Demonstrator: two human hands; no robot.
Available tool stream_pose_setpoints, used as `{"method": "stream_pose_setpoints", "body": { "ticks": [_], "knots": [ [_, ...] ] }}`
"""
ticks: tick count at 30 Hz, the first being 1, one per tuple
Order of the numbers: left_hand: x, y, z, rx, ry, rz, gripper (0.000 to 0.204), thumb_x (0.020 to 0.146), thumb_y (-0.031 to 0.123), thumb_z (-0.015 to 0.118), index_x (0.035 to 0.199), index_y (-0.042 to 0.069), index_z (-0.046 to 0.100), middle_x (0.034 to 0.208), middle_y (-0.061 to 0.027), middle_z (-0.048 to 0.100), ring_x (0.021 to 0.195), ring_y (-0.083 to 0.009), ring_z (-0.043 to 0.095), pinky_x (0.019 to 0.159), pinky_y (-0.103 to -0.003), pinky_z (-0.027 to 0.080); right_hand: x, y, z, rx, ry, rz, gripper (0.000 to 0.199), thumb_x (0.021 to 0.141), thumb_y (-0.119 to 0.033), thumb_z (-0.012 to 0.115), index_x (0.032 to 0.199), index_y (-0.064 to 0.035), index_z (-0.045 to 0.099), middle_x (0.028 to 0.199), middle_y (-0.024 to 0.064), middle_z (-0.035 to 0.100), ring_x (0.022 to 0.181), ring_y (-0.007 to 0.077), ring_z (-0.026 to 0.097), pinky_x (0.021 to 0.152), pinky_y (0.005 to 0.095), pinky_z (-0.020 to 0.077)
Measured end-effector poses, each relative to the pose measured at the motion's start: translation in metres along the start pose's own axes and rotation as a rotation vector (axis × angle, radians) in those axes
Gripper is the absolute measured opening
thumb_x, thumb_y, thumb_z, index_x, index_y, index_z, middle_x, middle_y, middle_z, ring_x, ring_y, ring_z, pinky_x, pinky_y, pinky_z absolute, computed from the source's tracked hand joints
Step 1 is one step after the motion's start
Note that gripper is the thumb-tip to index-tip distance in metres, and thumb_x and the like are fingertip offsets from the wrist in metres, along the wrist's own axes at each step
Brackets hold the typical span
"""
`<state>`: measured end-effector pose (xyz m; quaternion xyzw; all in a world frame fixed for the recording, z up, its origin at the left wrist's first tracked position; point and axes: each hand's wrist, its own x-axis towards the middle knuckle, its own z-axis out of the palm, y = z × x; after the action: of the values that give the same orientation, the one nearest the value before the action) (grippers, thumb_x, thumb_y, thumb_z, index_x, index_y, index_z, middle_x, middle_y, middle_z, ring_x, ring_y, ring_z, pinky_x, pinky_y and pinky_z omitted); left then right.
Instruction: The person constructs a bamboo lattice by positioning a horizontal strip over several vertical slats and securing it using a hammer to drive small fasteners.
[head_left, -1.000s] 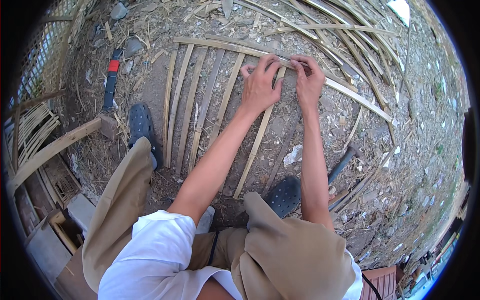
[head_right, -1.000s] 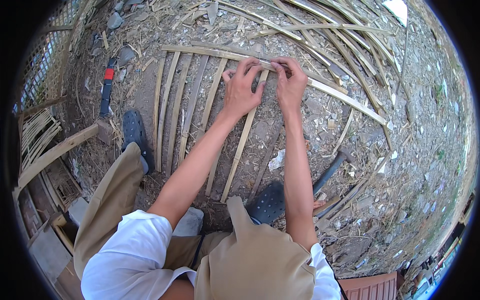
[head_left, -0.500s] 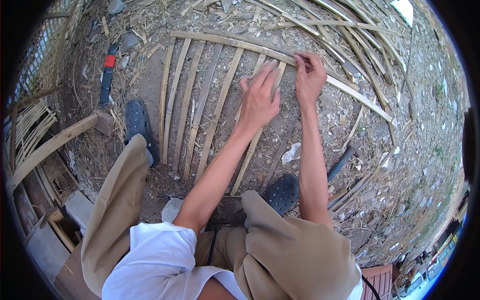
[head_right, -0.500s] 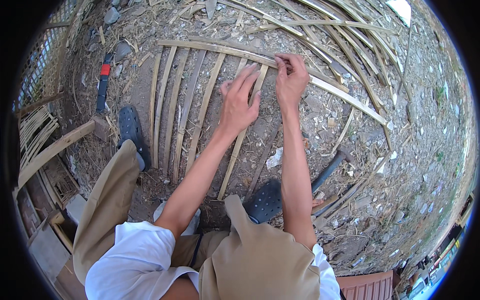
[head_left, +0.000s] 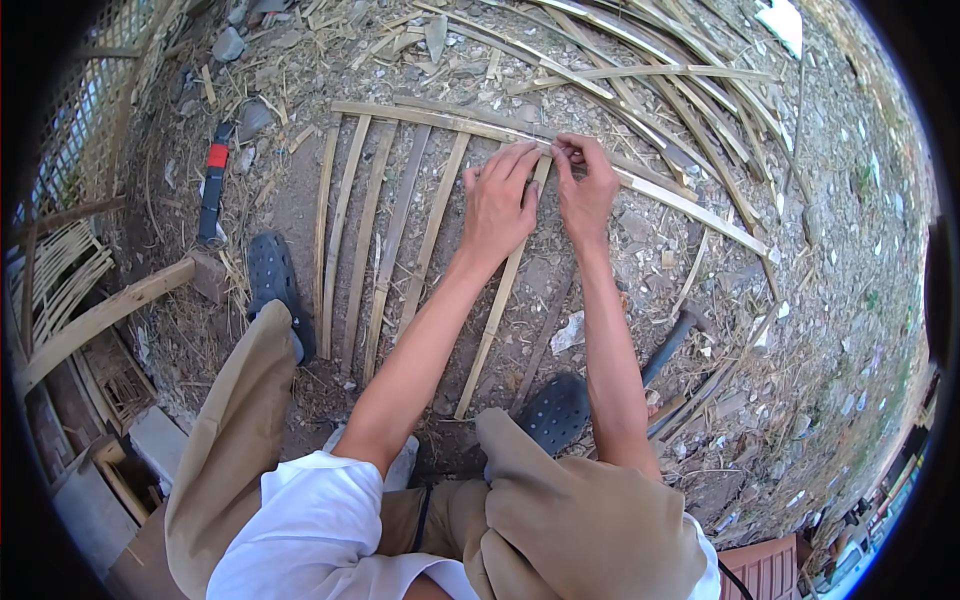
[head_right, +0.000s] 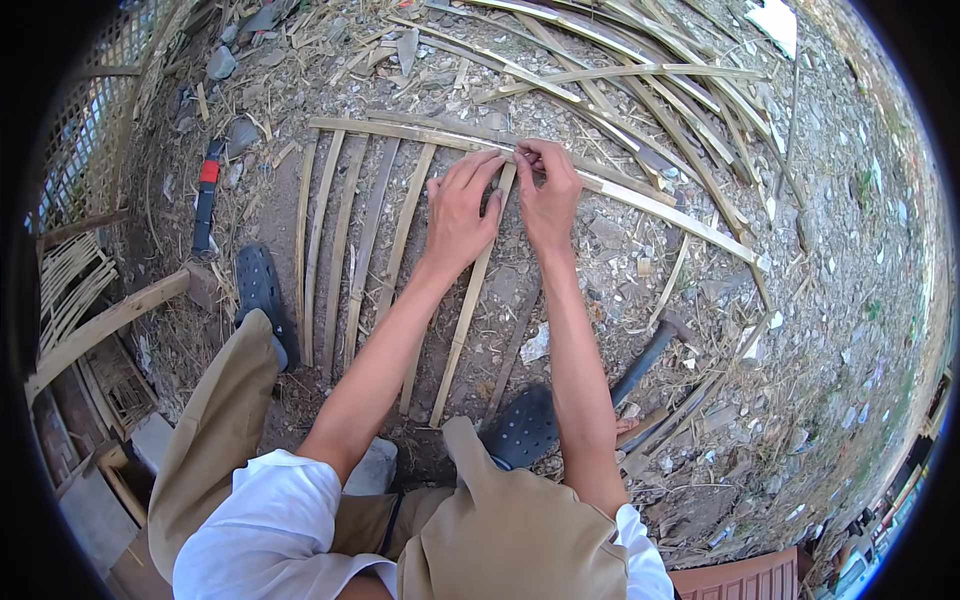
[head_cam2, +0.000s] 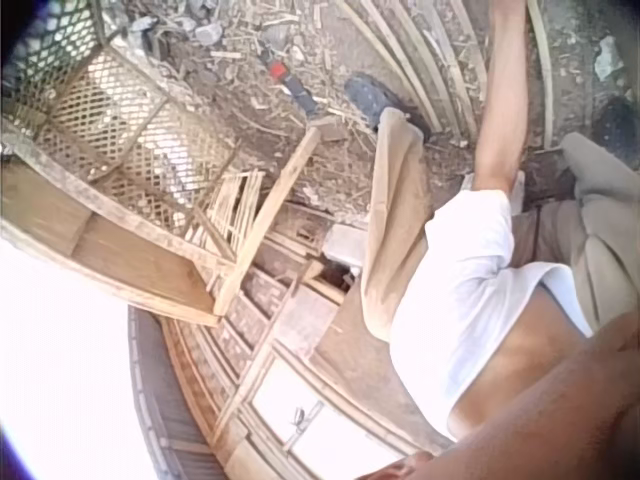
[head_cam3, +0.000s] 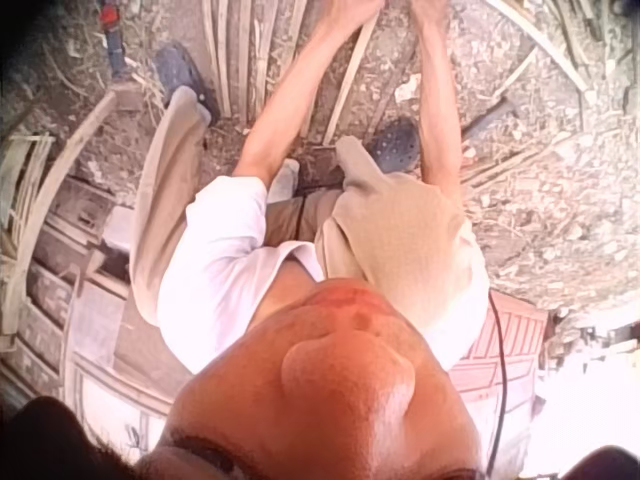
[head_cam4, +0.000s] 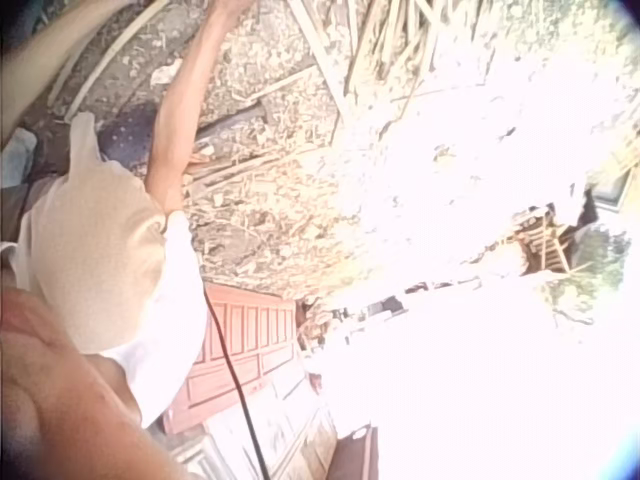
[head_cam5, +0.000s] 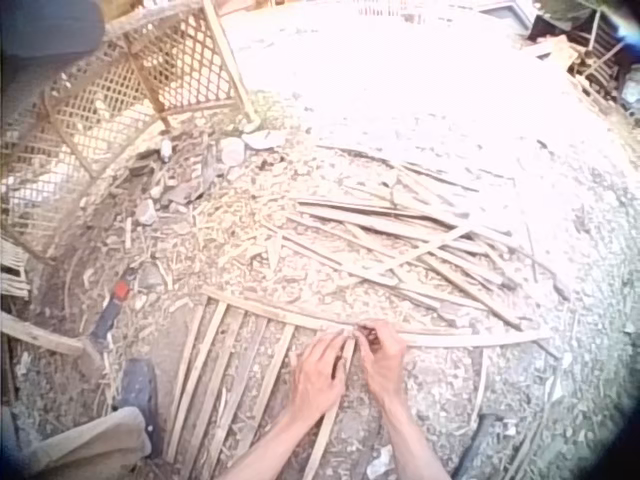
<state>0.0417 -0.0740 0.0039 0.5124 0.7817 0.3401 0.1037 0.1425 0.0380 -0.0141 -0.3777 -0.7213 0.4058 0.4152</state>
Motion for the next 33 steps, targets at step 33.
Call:
{"method": "stream_pose_setpoints", "body": {
  "ticks": [33],
  "knots": [
    [0.049,-0.016,0.017,-0.437,0.029,0.089,0.021,0.095,-0.008,0.075,0.115,0.0,0.073,0.108,-0.0116,0.074,0.091,-0.0248,0.076,0.077,-0.036,0.061,-0.001,0.007,0.0,-0.103,-0.037,-0.034,0.042,0.089,0.007,0.082,0.129,0.002,0.069,0.105,0.0152,0.074,0.095,0.0297,0.074,0.086,0.041,0.061]
  ]
}}
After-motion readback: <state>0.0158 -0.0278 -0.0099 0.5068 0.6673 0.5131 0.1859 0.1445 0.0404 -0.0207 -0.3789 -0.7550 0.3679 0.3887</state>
